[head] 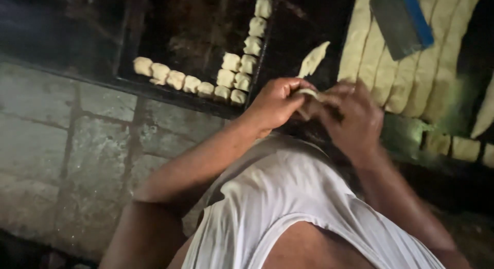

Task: The recorder is taking pieces of cut dough and shaping/twisting them into rolls or pastries on a baking tray.

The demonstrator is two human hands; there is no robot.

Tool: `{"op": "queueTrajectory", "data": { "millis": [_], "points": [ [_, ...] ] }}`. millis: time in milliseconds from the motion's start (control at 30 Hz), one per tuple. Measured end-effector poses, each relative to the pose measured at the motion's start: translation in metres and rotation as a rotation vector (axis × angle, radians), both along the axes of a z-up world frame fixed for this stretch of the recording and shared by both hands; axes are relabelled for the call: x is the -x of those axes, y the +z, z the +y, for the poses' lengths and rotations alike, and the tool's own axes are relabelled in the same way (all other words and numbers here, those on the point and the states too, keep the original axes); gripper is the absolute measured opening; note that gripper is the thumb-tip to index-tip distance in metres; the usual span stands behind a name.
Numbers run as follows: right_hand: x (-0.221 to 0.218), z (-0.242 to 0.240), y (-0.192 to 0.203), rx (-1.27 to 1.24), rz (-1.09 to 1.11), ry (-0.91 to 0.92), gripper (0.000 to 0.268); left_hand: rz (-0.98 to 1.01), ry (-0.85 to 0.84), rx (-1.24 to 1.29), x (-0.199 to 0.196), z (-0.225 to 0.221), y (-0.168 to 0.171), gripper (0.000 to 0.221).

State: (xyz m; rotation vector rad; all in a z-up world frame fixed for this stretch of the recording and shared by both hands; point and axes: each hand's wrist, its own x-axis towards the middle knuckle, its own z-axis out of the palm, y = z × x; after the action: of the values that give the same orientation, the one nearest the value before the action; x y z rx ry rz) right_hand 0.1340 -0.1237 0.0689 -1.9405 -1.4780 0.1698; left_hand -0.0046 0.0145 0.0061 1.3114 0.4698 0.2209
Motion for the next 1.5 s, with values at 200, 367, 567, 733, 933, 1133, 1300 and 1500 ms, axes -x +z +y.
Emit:
{"op": "queueTrajectory", "data": {
  "millis": [200,367,567,733,933,1133,1300,1500],
  "points": [
    [-0.002,-0.01,-0.026,-0.301,-0.336,0.148,0.035,0.048,0.129,0.019,0.002,-0.007,0.027,0.017],
    [-0.018,0.001,-0.011,-0.094,-0.098,0.043,0.015,-0.124,0.16,-0.319,0.012,-0.012,0.049,0.011],
    [-0.04,0.008,-0.011,-0.051,1.228,0.073,0.025,-0.184,0.142,-0.458,0.018,-0.011,0.061,0.015],
    [-0.028,0.003,0.004,0.054,0.957,0.113,0.024,-0.225,0.168,-0.381,0.02,-0.013,0.075,0.038],
    [0.013,0.013,0.001,-0.334,-0.215,0.153,0.043,-0.065,0.127,-0.141,0.021,-0.002,0.036,0.03],
    [-0.01,0.017,-0.035,-0.263,-0.351,0.249,0.021,-0.101,0.22,0.2,0.033,0.011,0.038,0.032],
    [0.049,0.086,0.058,-0.305,-0.607,0.258,0.034,0.254,0.111,-0.323,0.057,0.028,0.043,0.03],
    [0.024,0.097,-0.018,0.143,-0.21,0.399,0.027,0.078,0.336,-0.139,0.097,0.066,0.036,0.058]
  ]
}}
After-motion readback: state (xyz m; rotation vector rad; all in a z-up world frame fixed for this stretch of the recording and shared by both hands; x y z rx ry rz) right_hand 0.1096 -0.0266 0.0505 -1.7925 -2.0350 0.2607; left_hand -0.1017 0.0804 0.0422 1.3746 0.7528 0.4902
